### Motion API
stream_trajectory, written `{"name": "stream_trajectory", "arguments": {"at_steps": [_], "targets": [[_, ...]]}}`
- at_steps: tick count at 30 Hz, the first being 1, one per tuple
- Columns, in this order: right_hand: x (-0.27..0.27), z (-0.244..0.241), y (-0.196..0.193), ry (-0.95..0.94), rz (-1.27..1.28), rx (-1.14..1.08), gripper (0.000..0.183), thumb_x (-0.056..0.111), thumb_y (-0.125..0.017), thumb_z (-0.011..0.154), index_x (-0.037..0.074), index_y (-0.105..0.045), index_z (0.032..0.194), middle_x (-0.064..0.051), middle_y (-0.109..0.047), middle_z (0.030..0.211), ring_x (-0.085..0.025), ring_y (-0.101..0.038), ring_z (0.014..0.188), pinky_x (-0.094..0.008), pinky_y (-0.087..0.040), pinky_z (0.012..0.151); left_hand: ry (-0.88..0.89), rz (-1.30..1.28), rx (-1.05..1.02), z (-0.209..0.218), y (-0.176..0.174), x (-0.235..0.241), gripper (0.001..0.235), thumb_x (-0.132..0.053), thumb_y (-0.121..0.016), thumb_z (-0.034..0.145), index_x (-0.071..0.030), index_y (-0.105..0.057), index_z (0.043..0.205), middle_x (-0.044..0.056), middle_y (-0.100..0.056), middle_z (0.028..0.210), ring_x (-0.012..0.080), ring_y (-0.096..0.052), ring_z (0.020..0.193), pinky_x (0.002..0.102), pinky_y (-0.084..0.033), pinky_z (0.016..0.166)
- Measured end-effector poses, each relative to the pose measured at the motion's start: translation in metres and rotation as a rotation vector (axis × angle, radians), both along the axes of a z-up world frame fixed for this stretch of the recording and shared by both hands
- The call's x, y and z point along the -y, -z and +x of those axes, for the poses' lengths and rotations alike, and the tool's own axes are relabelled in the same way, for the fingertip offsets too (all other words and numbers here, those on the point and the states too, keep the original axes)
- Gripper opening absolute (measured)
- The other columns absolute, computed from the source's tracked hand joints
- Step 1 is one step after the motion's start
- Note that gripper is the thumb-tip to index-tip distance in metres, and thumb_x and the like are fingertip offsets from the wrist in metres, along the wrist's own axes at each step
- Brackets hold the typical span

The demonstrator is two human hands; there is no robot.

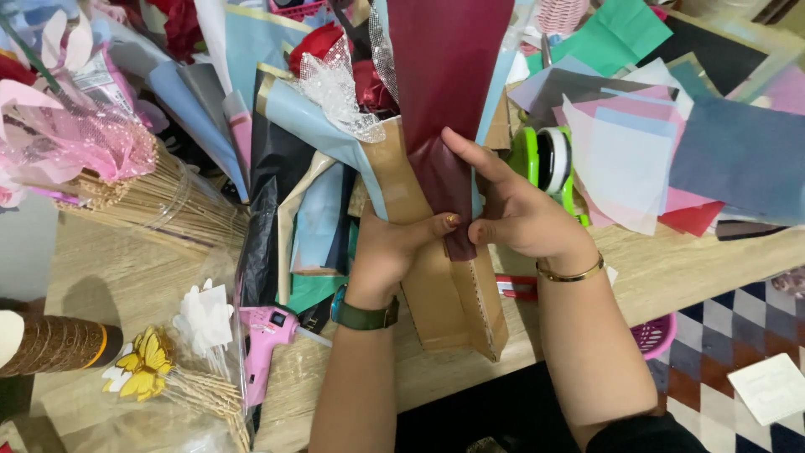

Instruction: Assembling decorative bouquet wraps by stuffing and layering various types of wrapping paper into a base and securing them with tape.

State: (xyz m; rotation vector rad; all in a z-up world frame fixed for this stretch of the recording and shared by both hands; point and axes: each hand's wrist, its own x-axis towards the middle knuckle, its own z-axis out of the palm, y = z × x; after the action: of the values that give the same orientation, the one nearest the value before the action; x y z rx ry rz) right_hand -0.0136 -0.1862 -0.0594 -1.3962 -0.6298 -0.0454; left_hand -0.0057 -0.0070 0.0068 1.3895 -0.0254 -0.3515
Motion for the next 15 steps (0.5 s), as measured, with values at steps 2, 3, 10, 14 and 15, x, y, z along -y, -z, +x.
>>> {"name": "stream_trajectory", "arguments": {"at_steps": [2, 3, 10, 14, 15], "targets": [[0.007, -0.009, -0.010, 0.050, -0.035, -0.004, 0.094, 0.002, -0.077, 0.085, 0.014, -0.028, 0.164, -0.003, -0.027, 0.159, -0.015, -0.036, 0.140, -0.046, -0.044, 0.113, 0.019, -0.020, -0.014, 0.001, 0.009, 0.006, 0.115, -0.037, -0.097, 0.044, 0.002, -0.044, 0.139, 0.020, -0.062, 0.125, 0.0320, -0.059, 0.123, 0.056, -0.055, 0.094], [0.011, -0.014, -0.015, 0.090, -0.067, -0.012, 0.085, -0.002, -0.069, 0.092, 0.015, -0.029, 0.165, -0.002, -0.027, 0.158, -0.013, -0.035, 0.138, -0.044, -0.041, 0.114, 0.028, -0.038, -0.032, 0.002, 0.013, 0.009, 0.115, -0.036, -0.098, 0.045, 0.001, -0.045, 0.139, 0.019, -0.064, 0.124, 0.0318, -0.061, 0.121, 0.057, -0.056, 0.093], [0.038, -0.067, -0.037, 0.687, -0.272, -0.044, 0.060, 0.002, -0.065, 0.098, 0.012, -0.048, 0.154, -0.014, -0.045, 0.141, -0.028, -0.052, 0.118, -0.048, -0.052, 0.101, -0.072, 0.111, 0.093, -0.002, -0.012, 0.028, 0.101, -0.028, -0.100, 0.044, 0.000, -0.052, 0.127, 0.015, -0.069, 0.114, 0.0283, -0.068, 0.111, 0.047, -0.058, 0.092], [0.067, -0.069, -0.014, 1.040, -0.660, -0.355, 0.024, 0.024, -0.073, 0.095, 0.013, -0.077, 0.116, -0.011, -0.068, 0.108, -0.027, -0.066, 0.089, -0.041, -0.054, 0.075, -0.071, 0.128, 0.084, -0.001, 0.002, 0.041, 0.096, -0.026, -0.101, 0.044, 0.000, -0.054, 0.124, 0.015, -0.070, 0.113, 0.0280, -0.069, 0.110, 0.047, -0.057, 0.092], [0.070, -0.070, -0.009, 1.019, -0.843, -0.453, 0.027, 0.031, -0.073, 0.094, 0.010, -0.080, 0.109, -0.017, -0.070, 0.105, -0.036, -0.071, 0.086, -0.049, -0.055, 0.073, -0.068, 0.111, 0.076, -0.001, 0.008, 0.043, 0.095, -0.025, -0.102, 0.045, 0.003, -0.054, 0.123, 0.017, -0.069, 0.113, 0.0288, -0.068, 0.109, 0.047, -0.056, 0.091]]}}
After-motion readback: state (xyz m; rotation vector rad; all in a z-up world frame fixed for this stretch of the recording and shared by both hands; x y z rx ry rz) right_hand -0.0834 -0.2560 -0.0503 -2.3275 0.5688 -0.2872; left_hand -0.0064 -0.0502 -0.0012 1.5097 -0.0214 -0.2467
